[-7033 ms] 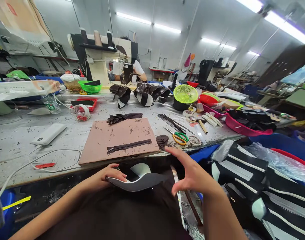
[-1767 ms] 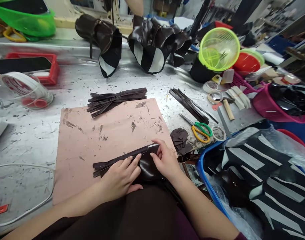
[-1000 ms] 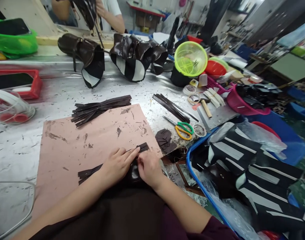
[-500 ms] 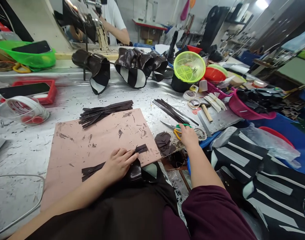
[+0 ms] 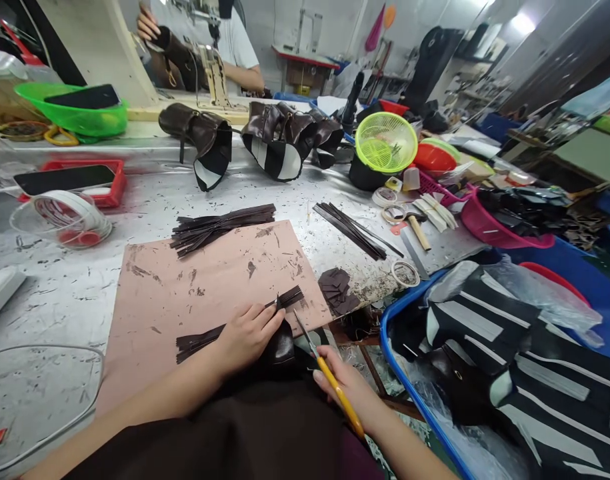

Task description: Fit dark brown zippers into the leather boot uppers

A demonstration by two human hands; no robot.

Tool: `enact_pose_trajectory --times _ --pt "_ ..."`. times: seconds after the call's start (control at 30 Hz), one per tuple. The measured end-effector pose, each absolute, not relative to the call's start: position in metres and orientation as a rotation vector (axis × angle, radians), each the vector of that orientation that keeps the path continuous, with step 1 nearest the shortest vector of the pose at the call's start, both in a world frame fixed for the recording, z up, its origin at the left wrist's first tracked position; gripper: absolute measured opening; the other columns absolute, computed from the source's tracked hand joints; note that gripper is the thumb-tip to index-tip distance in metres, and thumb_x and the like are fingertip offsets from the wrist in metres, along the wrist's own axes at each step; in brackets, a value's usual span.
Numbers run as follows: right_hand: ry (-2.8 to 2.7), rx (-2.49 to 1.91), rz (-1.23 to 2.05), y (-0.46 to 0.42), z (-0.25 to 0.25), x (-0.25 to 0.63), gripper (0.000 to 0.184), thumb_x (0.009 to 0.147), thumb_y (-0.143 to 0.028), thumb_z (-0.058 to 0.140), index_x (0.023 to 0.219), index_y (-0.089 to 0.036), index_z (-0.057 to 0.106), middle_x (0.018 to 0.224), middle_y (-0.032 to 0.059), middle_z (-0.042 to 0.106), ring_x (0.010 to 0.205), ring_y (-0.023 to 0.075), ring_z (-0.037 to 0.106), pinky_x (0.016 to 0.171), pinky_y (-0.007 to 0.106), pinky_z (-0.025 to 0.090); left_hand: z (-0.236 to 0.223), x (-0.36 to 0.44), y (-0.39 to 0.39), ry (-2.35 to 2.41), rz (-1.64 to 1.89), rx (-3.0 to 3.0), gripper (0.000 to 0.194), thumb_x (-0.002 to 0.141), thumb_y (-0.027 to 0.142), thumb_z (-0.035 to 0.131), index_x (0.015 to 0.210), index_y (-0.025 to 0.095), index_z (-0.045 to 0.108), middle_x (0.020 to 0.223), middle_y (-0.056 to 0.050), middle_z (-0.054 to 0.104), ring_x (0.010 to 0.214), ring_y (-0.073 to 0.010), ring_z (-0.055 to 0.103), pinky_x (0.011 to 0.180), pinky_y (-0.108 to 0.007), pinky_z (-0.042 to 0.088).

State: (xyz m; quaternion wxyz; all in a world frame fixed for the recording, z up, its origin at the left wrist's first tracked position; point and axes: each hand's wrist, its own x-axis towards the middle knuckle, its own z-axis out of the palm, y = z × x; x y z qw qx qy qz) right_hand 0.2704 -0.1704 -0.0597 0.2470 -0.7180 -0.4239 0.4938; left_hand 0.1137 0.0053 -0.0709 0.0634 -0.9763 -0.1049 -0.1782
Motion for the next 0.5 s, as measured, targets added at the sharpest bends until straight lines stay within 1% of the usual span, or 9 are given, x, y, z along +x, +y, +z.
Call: enact_pose_trajectory --times 0.2,0.33,0.5 --pt "-1.266 -2.022 1.253 -0.131 -0.056 0.258 0.034 0.084 -0.044 0.037 0.108 -0.020 0.041 0.056 -0.0059 0.049 0.044 0.0110 0.052 0.048 0.022 0.040 -0.073 0.114 0.007 -0.296 -0.586 -2.944 0.026 0.083 0.016 0.041 0.105 0.012 0.054 0.100 -0.007 0.062 0.079 -0.0183 0.054 0.069 -0.030 0.038" --pt "-1.276 -2.087 1.241 -0.125 -0.049 0.255 0.033 0.084 -0.044 0.037 0.108 -0.022 0.042 0.056 -0.0067 0.049 0.039 0.0098 0.048 0.044 0.022 0.038 -0.073 0.113 0.007 -0.280 -0.599 -2.963 0.024 0.083 0.015 0.041 0.102 0.012 0.054 0.098 -0.007 0.062 0.078 -0.0178 0.054 0.068 -0.029 0.038" --pt "-1.239 -2.090 1.131 -0.125 -0.051 0.255 0.031 0.081 -0.046 0.042 0.101 -0.022 0.049 0.053 -0.0055 0.049 0.040 0.0097 0.044 0.039 0.019 0.034 -0.073 0.114 0.007 -0.301 -0.576 -2.992 0.021 0.083 0.015 0.042 0.100 0.014 0.053 0.095 -0.005 0.062 0.078 -0.0168 0.054 0.068 -0.029 0.038"
